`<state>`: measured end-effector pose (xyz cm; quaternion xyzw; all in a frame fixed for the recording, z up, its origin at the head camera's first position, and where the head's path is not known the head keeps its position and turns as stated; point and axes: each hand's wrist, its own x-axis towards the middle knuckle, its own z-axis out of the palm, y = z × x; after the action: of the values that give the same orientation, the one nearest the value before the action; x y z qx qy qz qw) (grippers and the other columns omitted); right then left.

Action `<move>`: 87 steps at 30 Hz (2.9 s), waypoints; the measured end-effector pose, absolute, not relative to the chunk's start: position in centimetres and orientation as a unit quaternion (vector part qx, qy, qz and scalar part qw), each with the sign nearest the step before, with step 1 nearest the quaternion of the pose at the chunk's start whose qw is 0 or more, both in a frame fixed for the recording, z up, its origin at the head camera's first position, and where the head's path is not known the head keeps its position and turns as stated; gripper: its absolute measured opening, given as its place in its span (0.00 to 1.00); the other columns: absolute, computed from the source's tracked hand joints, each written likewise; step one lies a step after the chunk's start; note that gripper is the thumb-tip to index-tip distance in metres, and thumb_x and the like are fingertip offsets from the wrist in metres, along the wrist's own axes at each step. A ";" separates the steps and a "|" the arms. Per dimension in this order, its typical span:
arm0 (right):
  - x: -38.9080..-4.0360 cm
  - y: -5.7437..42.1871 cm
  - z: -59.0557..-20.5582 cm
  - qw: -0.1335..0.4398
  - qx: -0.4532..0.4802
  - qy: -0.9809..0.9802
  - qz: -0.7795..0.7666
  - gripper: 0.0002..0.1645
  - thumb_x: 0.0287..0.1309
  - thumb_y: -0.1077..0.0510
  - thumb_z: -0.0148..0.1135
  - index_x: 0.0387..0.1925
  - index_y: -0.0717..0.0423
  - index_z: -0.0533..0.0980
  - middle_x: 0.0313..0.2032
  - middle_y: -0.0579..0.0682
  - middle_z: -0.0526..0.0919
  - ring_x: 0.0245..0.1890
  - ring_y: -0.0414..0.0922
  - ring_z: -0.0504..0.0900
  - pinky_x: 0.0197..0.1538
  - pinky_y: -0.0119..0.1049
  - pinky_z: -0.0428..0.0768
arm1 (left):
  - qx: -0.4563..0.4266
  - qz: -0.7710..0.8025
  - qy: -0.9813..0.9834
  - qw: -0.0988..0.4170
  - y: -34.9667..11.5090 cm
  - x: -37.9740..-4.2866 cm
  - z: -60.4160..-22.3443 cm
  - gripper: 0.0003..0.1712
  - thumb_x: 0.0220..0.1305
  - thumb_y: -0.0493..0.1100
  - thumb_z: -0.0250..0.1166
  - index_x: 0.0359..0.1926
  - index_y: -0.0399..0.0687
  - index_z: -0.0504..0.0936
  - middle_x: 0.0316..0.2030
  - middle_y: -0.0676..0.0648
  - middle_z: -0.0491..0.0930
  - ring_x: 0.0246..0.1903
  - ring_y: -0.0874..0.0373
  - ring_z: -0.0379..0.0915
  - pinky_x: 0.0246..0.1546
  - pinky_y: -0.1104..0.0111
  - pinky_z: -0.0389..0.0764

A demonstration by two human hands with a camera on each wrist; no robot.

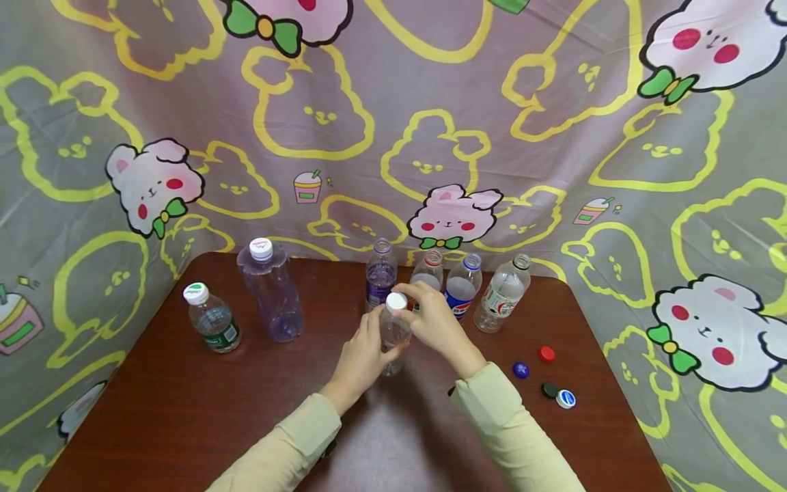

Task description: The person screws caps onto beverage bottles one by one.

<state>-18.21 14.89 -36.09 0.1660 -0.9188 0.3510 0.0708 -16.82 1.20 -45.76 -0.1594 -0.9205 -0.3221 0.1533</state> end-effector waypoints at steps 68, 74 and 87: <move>-12.7 35.5 -51.3 0.011 -0.151 -0.970 0.192 0.24 0.53 0.56 0.66 0.45 0.72 0.76 0.44 0.74 0.78 0.40 0.68 0.72 0.44 0.56 0.67 | 0.039 -0.365 -0.916 0.161 -5.5 -23.7 -45.1 0.52 0.58 0.49 0.68 0.71 0.35 0.47 0.61 0.28 0.62 0.58 0.32 0.67 0.49 0.44 0.74; -12.9 35.5 -51.8 0.005 -0.158 -0.969 0.190 0.24 0.53 0.55 0.67 0.43 0.71 0.77 0.42 0.73 0.78 0.39 0.66 0.72 0.43 0.54 0.67 | 0.037 -0.361 -0.915 0.175 -5.2 -23.6 -45.1 0.55 0.57 0.49 0.69 0.72 0.35 0.44 0.65 0.28 0.57 0.60 0.32 0.64 0.48 0.43 0.75; -13.2 35.9 -51.7 0.029 -0.169 -0.963 0.209 0.23 0.53 0.56 0.63 0.41 0.74 0.76 0.39 0.73 0.80 0.38 0.68 0.74 0.44 0.57 0.71 | 0.034 -0.369 -0.906 0.203 -4.8 -21.9 -45.5 0.56 0.56 0.50 0.70 0.73 0.36 0.44 0.66 0.30 0.55 0.62 0.33 0.60 0.48 0.42 0.75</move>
<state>-13.18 35.94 -51.67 -0.1688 -0.9629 0.2086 0.0287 -21.89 -4.85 -45.54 0.0342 -0.9063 -0.3692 0.2028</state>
